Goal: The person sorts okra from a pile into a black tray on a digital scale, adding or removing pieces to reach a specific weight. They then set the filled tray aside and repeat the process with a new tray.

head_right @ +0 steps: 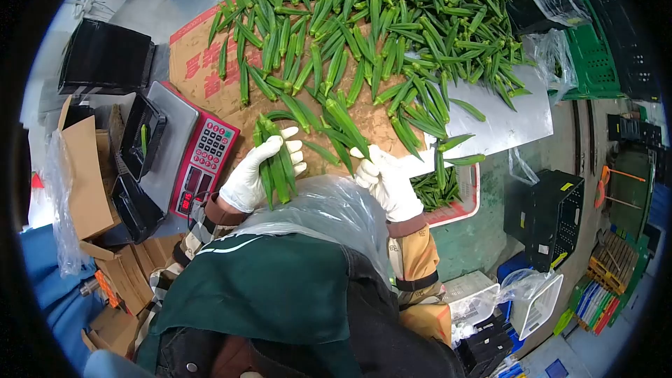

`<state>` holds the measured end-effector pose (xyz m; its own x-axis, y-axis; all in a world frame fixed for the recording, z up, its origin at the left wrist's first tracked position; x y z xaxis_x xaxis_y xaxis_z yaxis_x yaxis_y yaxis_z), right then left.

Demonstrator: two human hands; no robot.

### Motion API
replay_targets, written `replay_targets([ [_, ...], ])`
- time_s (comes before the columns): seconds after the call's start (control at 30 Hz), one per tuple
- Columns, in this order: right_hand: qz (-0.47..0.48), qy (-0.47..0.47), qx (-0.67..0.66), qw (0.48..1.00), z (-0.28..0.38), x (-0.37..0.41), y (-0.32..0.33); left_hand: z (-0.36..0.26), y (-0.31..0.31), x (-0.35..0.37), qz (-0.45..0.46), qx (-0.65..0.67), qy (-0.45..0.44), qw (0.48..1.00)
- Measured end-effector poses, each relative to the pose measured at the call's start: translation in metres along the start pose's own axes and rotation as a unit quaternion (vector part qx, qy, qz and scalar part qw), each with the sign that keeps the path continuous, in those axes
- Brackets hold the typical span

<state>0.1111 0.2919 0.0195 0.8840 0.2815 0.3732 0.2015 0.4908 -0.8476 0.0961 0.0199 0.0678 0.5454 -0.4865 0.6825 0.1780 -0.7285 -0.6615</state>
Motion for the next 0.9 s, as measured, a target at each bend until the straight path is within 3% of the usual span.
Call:
replay_targets([
  [0.03,0.023,-0.018,-0.050,0.998,-0.002,-0.001,-0.004,0.000,-0.001,0.001,0.002,0.008,0.001,1.000],
  [0.23,-0.037,-0.055,-0.045,0.997,-0.023,-0.001,-0.024,-0.001,-0.005,0.005,0.021,0.035,0.014,0.999],
  [0.47,-0.032,-0.061,-0.048,0.996,-0.038,0.002,-0.030,-0.002,-0.005,0.005,0.038,0.016,0.007,0.999],
  [0.57,0.044,-0.086,0.096,0.991,-0.039,0.001,-0.031,-0.004,-0.011,0.006,0.019,-0.014,0.001,1.000],
  [0.6,0.055,-0.058,0.256,0.963,-0.040,0.002,-0.039,-0.003,-0.013,0.005,0.063,-0.013,-0.008,0.998],
  [0.67,0.089,0.008,0.543,0.835,-0.048,0.005,-0.070,0.000,-0.008,0.003,0.090,-0.036,-0.022,0.995],
  [0.77,0.092,-0.044,0.497,0.862,-0.057,0.003,-0.079,-0.002,-0.004,0.005,0.053,0.003,-0.017,0.998],
  [0.9,0.119,-0.023,0.482,0.868,-0.053,-0.008,-0.085,-0.048,-0.013,0.037,-0.011,-0.009,-0.139,0.990],
])
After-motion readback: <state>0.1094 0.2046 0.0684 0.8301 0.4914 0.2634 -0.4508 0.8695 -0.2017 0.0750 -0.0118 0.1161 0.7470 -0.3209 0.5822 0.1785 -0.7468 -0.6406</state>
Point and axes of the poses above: each hand's wrist, its own x-axis away from the middle knuckle, its own y-axis out of the back of the hand, z = x × y, the point moved 2 cm from there along -x, towards the middle knuckle, and after that the axes turned 13 degrees about y, right-handed, at the moved point
